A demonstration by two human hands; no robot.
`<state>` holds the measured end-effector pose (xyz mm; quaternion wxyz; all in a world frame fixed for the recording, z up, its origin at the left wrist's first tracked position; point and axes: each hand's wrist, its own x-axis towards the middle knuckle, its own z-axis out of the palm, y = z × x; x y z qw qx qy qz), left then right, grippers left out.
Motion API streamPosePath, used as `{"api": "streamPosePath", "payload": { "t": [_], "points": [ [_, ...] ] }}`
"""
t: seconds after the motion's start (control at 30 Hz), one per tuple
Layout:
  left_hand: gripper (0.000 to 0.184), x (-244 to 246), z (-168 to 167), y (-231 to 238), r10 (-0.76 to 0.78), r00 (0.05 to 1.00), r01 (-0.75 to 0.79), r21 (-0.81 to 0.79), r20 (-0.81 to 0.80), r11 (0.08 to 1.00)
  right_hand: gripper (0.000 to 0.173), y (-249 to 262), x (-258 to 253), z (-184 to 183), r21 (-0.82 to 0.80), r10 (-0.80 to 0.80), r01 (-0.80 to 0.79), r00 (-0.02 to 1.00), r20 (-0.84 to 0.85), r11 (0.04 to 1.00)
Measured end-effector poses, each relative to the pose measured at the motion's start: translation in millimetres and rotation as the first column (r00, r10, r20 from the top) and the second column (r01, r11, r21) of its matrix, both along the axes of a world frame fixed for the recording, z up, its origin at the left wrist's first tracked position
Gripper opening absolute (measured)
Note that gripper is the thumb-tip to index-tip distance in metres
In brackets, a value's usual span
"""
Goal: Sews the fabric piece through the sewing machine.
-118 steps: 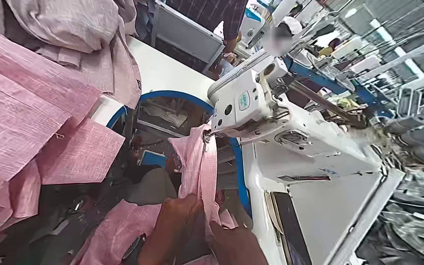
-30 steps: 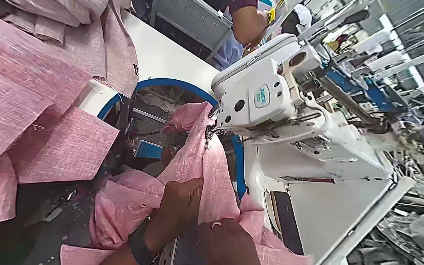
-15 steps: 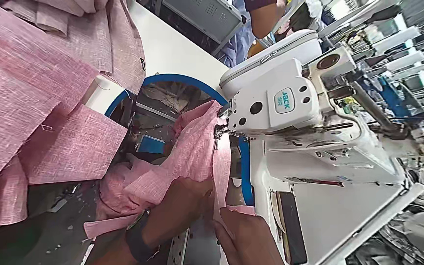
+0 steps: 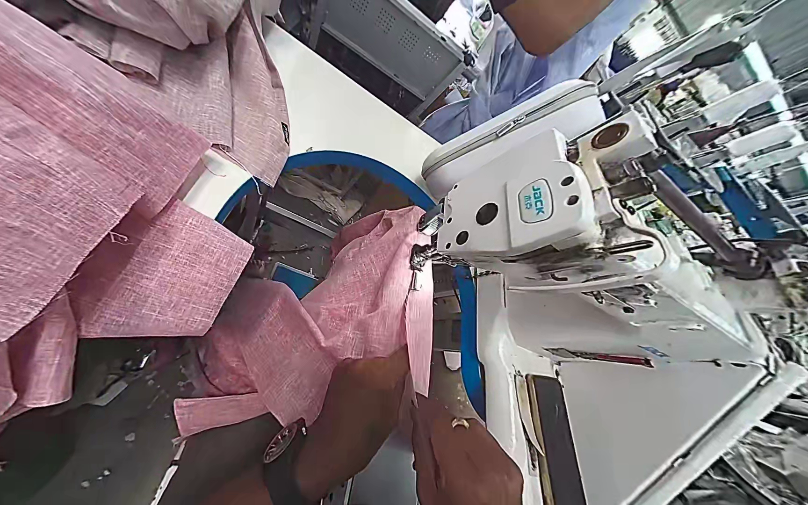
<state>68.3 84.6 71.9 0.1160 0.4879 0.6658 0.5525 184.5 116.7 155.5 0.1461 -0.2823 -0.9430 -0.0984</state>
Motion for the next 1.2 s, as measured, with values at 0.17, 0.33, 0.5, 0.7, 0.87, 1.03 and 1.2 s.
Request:
{"api": "streamPosePath", "payload": {
  "t": [0.17, 0.33, 0.5, 0.7, 0.87, 1.03, 1.2],
  "points": [
    [0.027, -20.2, 8.5, 8.5, -0.194, 0.967, 0.214, -0.114, 0.165, 0.970, 0.022, 1.9, -0.9, -16.9, 0.079, 0.045, -0.033, 0.987, -0.154, 0.996],
    [0.018, 4.8, 0.1, -1.9, -0.019, 0.999, 0.022, -0.056, 0.046, 0.998, 0.020, 18.6, -5.2, -26.9, 0.061, 0.024, -0.008, 0.963, -0.269, 0.998],
    [0.025, 9.2, -13.2, 11.1, 0.139, 0.988, -0.133, 0.098, -0.062, 0.986, 0.017, 41.9, -14.9, -48.1, -0.013, 0.065, -0.079, 0.897, -0.436, 0.997],
    [0.023, -5.0, -12.9, 42.9, 0.258, 0.942, -0.225, 0.163, -0.217, 0.961, 0.018, 59.3, -27.0, -61.4, -0.125, -0.010, -0.073, 0.825, -0.564, 0.989],
    [0.022, -11.2, -10.1, 55.6, 0.283, 0.929, -0.252, 0.152, -0.240, 0.956, 0.020, 63.3, -34.6, -62.8, -0.197, -0.065, -0.049, 0.842, -0.535, 0.979],
    [0.036, -13.3, -30.0, 41.9, 0.388, 0.916, -0.400, 0.203, 0.099, 0.894, 0.024, 62.2, -38.2, -63.0, -0.208, -0.047, -0.054, 0.893, -0.448, 0.977],
    [0.040, -99.9, -103.5, 40.5, -0.072, 0.994, 0.025, -0.475, -0.081, 0.880, 0.019, -28.0, -36.9, -16.2, -0.419, 0.544, -0.633, 0.774, -0.324, 0.651]
  ]
}}
